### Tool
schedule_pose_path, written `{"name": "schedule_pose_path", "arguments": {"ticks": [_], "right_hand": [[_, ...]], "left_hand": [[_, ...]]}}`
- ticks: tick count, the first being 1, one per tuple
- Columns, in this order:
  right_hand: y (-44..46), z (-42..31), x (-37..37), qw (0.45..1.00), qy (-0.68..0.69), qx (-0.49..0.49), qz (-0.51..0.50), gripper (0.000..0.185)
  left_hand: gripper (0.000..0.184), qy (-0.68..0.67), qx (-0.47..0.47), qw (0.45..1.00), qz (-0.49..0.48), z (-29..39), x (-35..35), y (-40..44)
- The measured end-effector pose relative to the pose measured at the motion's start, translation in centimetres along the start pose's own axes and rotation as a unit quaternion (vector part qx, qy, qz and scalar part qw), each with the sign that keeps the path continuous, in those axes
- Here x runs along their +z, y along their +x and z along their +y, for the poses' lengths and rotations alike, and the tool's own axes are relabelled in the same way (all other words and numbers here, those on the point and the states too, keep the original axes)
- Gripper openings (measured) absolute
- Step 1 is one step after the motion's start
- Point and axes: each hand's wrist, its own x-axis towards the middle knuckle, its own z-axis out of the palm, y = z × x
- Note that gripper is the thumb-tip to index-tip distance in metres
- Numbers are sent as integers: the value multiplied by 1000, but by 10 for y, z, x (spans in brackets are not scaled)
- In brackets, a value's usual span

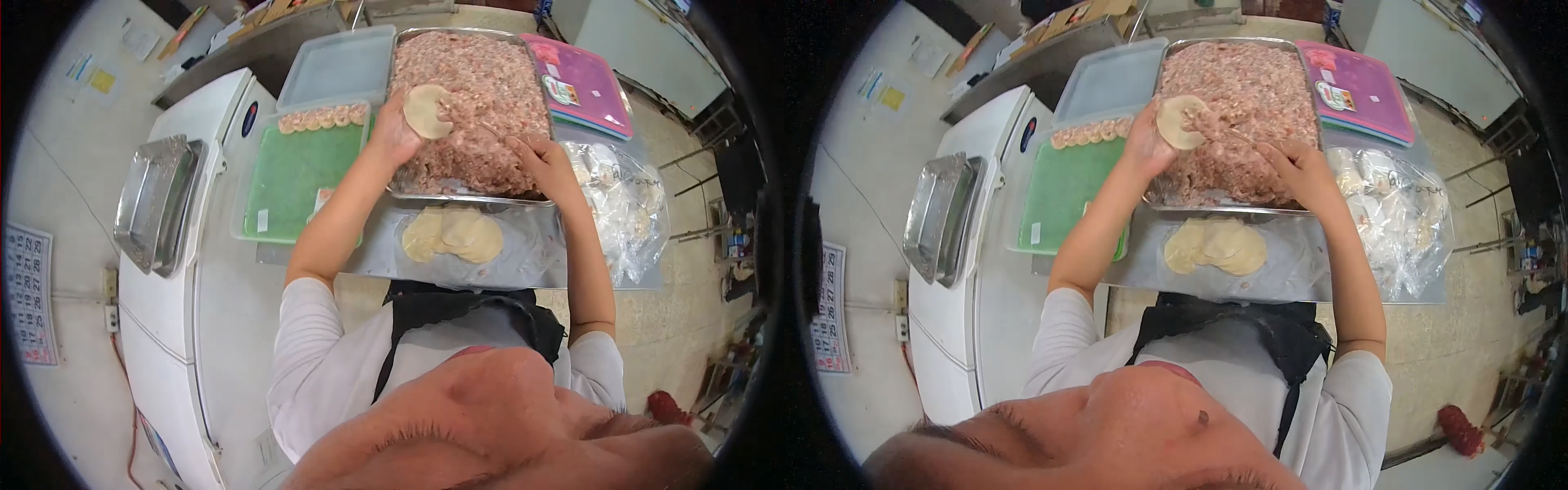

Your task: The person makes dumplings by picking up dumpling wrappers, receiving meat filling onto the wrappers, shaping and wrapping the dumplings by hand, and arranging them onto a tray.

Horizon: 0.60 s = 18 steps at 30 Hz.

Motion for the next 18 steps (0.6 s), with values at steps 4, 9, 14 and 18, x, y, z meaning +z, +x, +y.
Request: {"name": "schedule_pose_path", "arguments": {"ticks": [4, 9, 14, 18], "right_hand": [[11, 18, 25, 974, -48, -198, 104, 24], [-1, -7, 0, 955, -250, -157, 32, 27], [-28, -32, 20, 932, -300, -203, -38, 16], [-15, -27, 75, 925, -215, -309, -58, 14]], "left_hand": [[64, -207, -35, 970, -119, -18, 35, -9], [75, -65, 71, 989, 114, -7, 33, -6], [75, -34, 137, 979, 150, 22, 15, 6], [74, -14, 106, 985, 139, 25, -5, 8]]}}
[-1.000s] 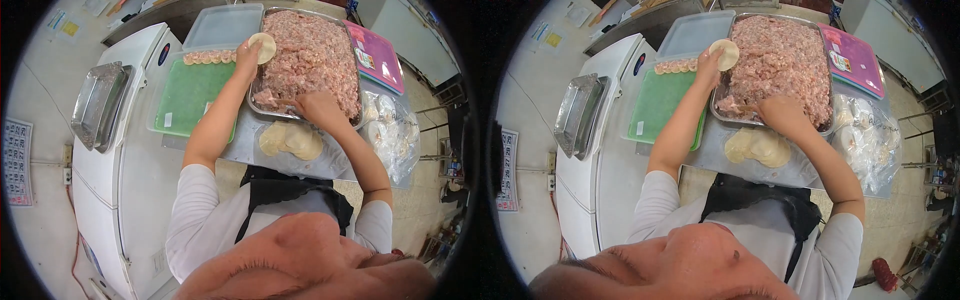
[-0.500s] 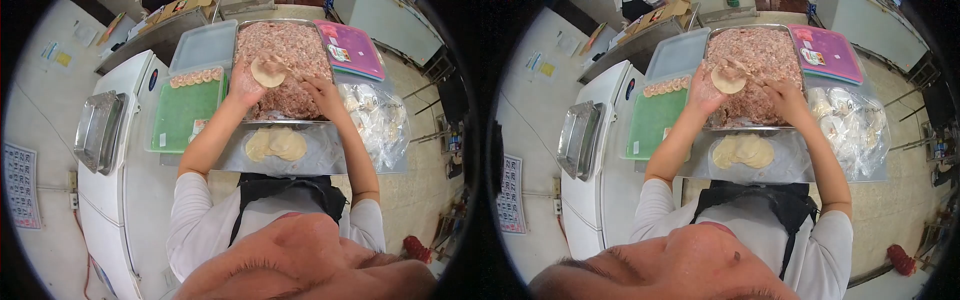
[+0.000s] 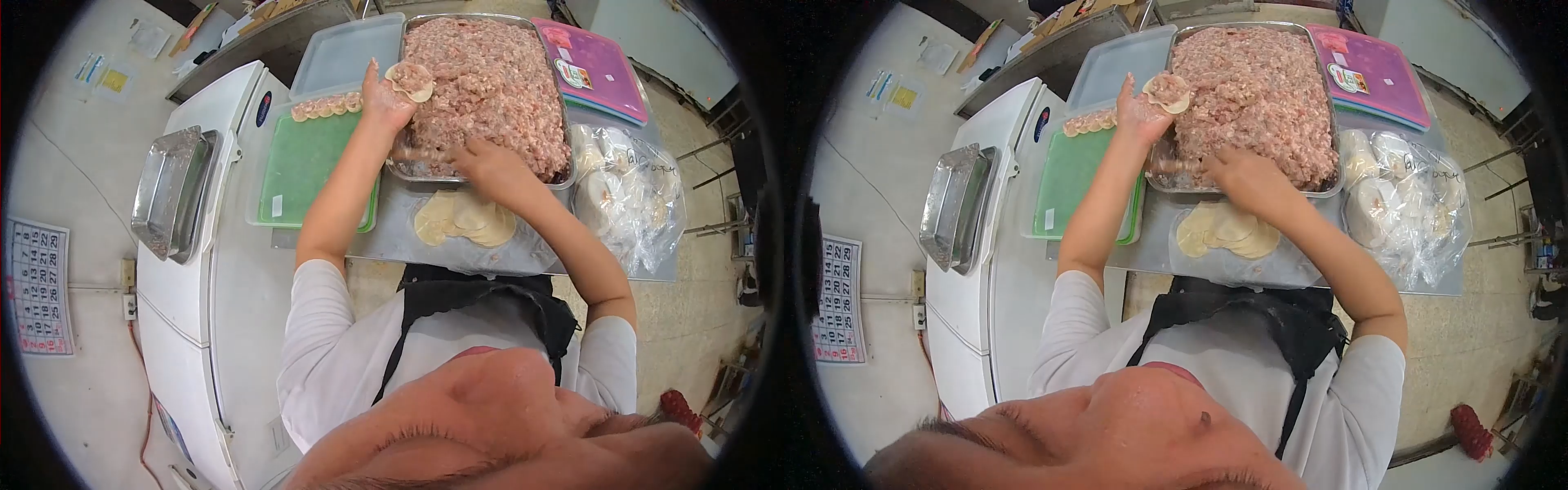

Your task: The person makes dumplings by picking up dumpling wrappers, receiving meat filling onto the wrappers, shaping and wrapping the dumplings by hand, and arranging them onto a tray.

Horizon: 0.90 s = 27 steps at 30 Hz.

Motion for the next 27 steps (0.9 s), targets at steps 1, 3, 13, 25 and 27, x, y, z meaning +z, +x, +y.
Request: {"name": "schedule_pose_path", "arguments": {"ticks": [1, 3, 13, 25, 27], "right_hand": [[5, 6, 1, 1000, -19, 3, -24, 14], [10, 15, 1, 996, -54, 15, -75, 13], [7, 39, -32, 953, -214, 63, -203, 17], [3, 45, -33, 954, -199, 56, -217, 30], [1, 35, -39, 949, -140, 95, -266, 33]], "left_hand": [[74, -4, -5, 1000, -7, -1, -7, 1], [73, -2, -16, 1000, -15, 1, -16, 3], [64, -12, -7, 1000, -23, 1, -10, -3], [59, 15, 44, 999, 4, -10, -17, 3], [57, 12, 48, 999, 2, -9, -20, 6]]}}
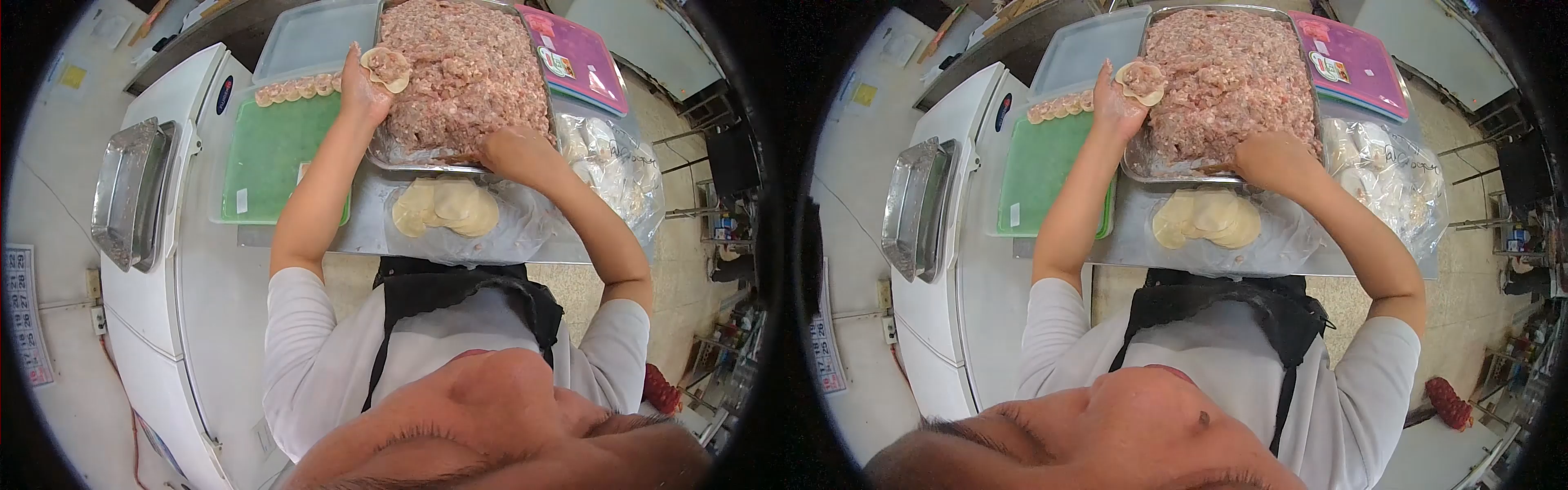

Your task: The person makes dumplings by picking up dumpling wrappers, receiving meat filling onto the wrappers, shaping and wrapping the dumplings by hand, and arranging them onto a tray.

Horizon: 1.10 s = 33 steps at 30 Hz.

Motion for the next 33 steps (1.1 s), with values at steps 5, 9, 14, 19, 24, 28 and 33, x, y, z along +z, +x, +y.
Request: {"name": "schedule_pose_path", "arguments": {"ticks": [5, 9, 14, 19, 24, 28, 33], "right_hand": [[-9, 37, 17, 966, 256, -20, 22, 36], [-8, 47, -12, 956, 276, 58, 85, 29], [10, 76, 9, 975, 132, 15, 180, 22], [-28, 68, -21, 989, 48, 100, 102, 21], [-44, 26, -39, 956, 127, 57, 257, 21], [-39, 29, -21, 964, 100, 51, 240, 23], [-64, 11, -46, 950, 64, 53, 301, 25]], "left_hand": [[55, 11, -6, 1000, 26, 2, 3, 0], [50, -9, -32, 999, 14, -3, -1, 4], [49, -30, -44, 999, 8, -1, 10, -4], [56, -26, -64, 997, -31, -2, 0, -1], [63, -58, -150, 980, -121, -18, 21, -22], [67, -94, -133, 986, -21, -37, 73, -62], [61, -74, -77, 993, -55, -54, 59, -62]]}}
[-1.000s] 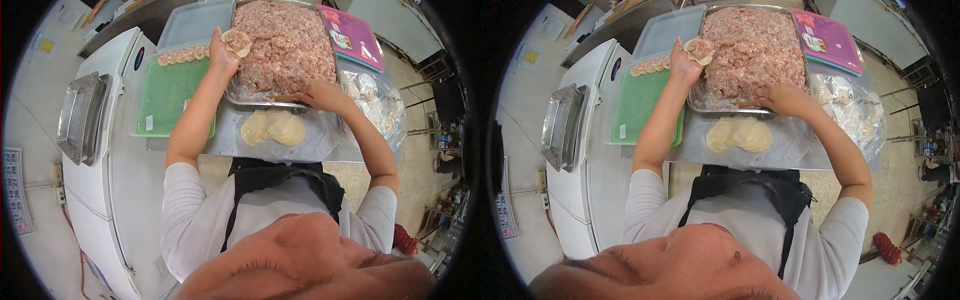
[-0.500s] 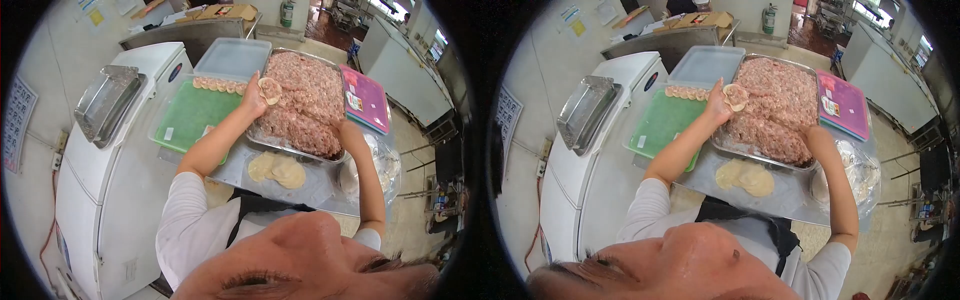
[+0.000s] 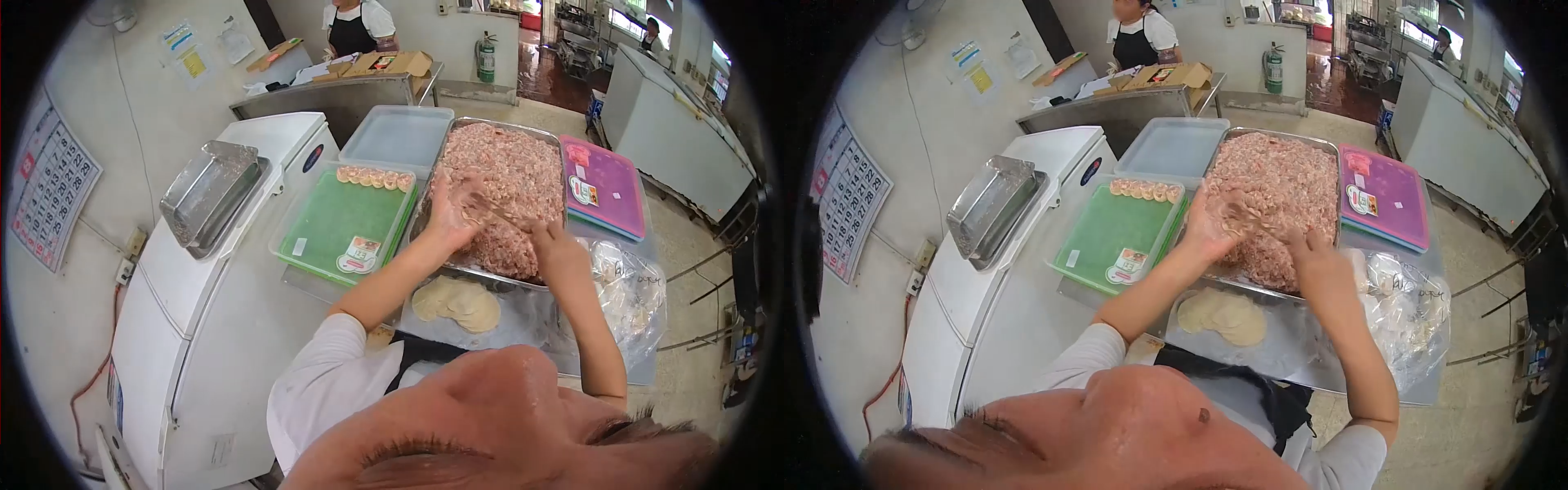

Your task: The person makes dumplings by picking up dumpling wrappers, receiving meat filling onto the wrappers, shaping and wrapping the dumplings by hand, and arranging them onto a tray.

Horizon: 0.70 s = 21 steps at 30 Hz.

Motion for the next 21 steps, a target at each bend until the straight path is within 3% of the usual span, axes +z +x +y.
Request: {"name": "schedule_pose_path", "arguments": {"ticks": [1, 4, 7, 8, 10, 12, 14, 16, 19, 21], "right_hand": [[-2, 3, 9, 1000, 8, 5, -16, 25], [-10, 16, 22, 996, 77, 19, -34, 23], [-17, 23, -9, 973, 226, 52, 16, 25], [-20, 25, -13, 970, 236, 59, -20, 26], [-26, 28, -18, 960, 254, 74, -92, 28], [-31, 21, -36, 958, 258, 70, -101, 27], [-37, 12, -43, 958, 267, 55, -92, 26], [-43, 4, -45, 957, 280, 29, -66, 25], [-47, 1, -15, 953, 301, -21, -19, 22], [-44, 17, -2, 954, 291, -33, -57, 21]], "left_hand": [[61, 6, 0, 1000, 23, -5, 5, -1], [52, -79, 17, 996, -34, -10, 3, -2], [51, 58, 31, 996, -55, -9, 23, -24], [52, 161, 39, 981, -104, -6, 25, -32], [58, 368, 94, 907, -183, 1, 31, -46], [61, 562, 237, 766, -203, 5, 46, -55], [58, 661, 261, 668, -221, 9, 53, -56], [52, 682, 140, 667, -265, 14, 52, -56], [39, 710, 103, 630, -298, 18, 51, -56], [37, 723, 154, 602, -301, 18, 44, -55]]}}
